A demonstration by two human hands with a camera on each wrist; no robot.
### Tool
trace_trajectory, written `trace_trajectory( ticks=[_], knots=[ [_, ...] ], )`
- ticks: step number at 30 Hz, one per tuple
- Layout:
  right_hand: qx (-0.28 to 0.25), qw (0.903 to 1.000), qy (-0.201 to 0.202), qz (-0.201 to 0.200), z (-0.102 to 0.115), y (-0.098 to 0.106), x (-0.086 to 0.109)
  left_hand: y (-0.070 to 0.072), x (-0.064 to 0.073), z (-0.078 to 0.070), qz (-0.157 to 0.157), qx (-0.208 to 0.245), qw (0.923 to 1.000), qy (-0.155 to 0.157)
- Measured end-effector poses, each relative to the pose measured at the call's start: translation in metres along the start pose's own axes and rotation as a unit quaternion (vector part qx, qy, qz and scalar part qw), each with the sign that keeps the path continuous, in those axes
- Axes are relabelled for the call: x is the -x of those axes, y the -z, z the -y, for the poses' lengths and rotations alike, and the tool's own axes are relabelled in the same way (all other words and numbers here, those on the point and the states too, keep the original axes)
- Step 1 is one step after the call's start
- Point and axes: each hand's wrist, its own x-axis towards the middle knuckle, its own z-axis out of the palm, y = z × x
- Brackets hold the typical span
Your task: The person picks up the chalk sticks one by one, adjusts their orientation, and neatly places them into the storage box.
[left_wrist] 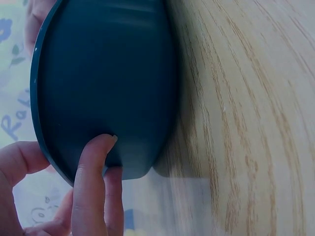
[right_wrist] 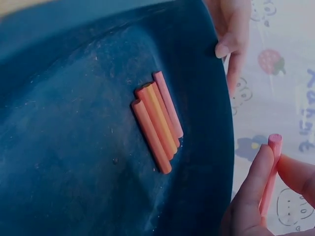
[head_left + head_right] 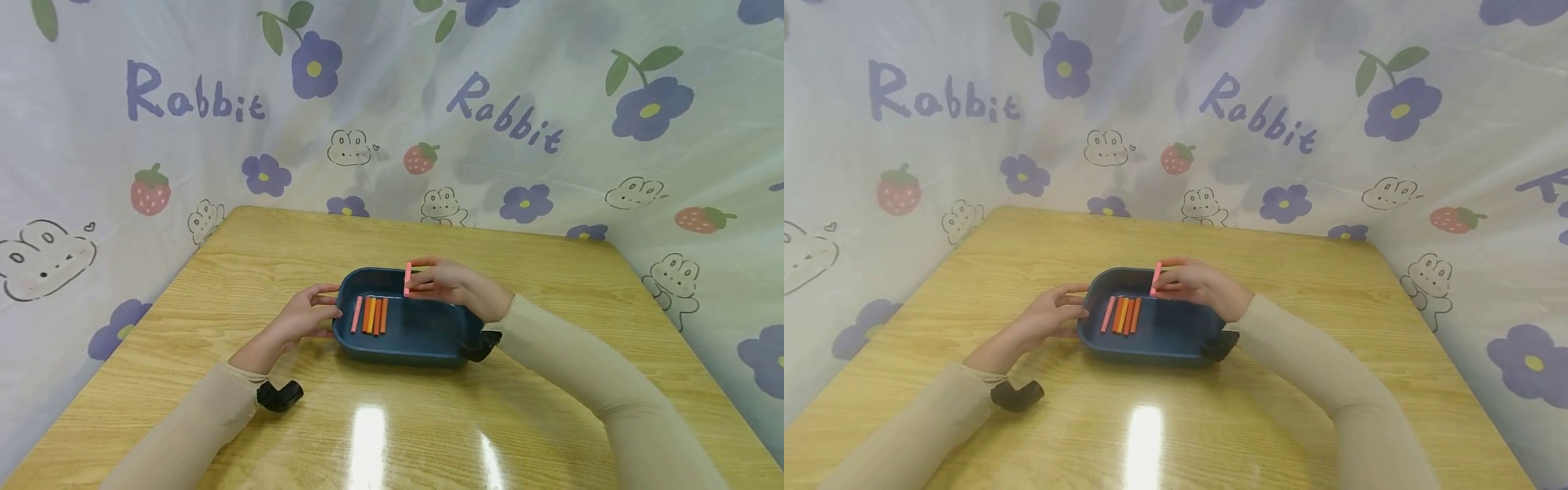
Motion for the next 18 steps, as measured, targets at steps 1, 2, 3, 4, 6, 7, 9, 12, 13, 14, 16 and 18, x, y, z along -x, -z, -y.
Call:
trace_trajectory(
  ticks=[1,2,3,4,6,7,9,12,13,14,16,18],
  knots=[
    [0.007,1.0000,-0.002,0.004,0.000,-0.002,-0.001,0.000,0.000,0.000,0.000,0.000,1.0000,-0.001],
    [0.013,0.9998,-0.006,0.010,0.000,-0.003,-0.003,0.000,0.000,0.000,-0.001,0.000,1.0000,-0.002],
    [0.022,0.9996,-0.009,0.016,0.000,-0.004,-0.004,0.001,-0.001,0.000,0.000,-0.001,1.0000,-0.002],
    [0.028,0.9993,-0.015,0.022,0.000,-0.005,-0.006,0.001,-0.001,0.000,0.000,-0.001,1.0000,-0.003],
    [0.047,0.9981,-0.026,0.031,-0.001,-0.006,-0.010,0.001,-0.001,0.000,0.001,-0.001,1.0000,-0.003],
    [0.056,0.9972,-0.034,0.036,-0.002,-0.007,-0.012,0.001,-0.001,0.000,0.001,-0.001,1.0000,-0.003],
    [0.072,0.9951,-0.049,0.046,-0.003,-0.008,-0.016,0.002,-0.001,0.000,0.002,-0.001,1.0000,-0.002],
    [0.087,0.9926,-0.066,0.054,-0.004,-0.010,-0.023,0.003,-0.002,0.000,0.001,-0.001,1.0000,-0.001],
    [0.089,0.9919,-0.070,0.056,-0.005,-0.011,-0.025,0.003,-0.002,0.000,0.001,-0.001,1.0000,-0.001],
    [0.091,0.9912,-0.076,0.059,-0.005,-0.012,-0.027,0.003,-0.002,0.000,0.001,-0.001,1.0000,-0.001],
    [0.095,0.9896,-0.088,0.063,-0.006,-0.013,-0.031,0.003,-0.003,0.000,0.001,-0.002,1.0000,-0.002],
    [0.100,0.9878,-0.099,0.068,-0.008,-0.014,-0.035,0.002,-0.003,0.000,0.001,-0.001,1.0000,-0.002]
  ],
)
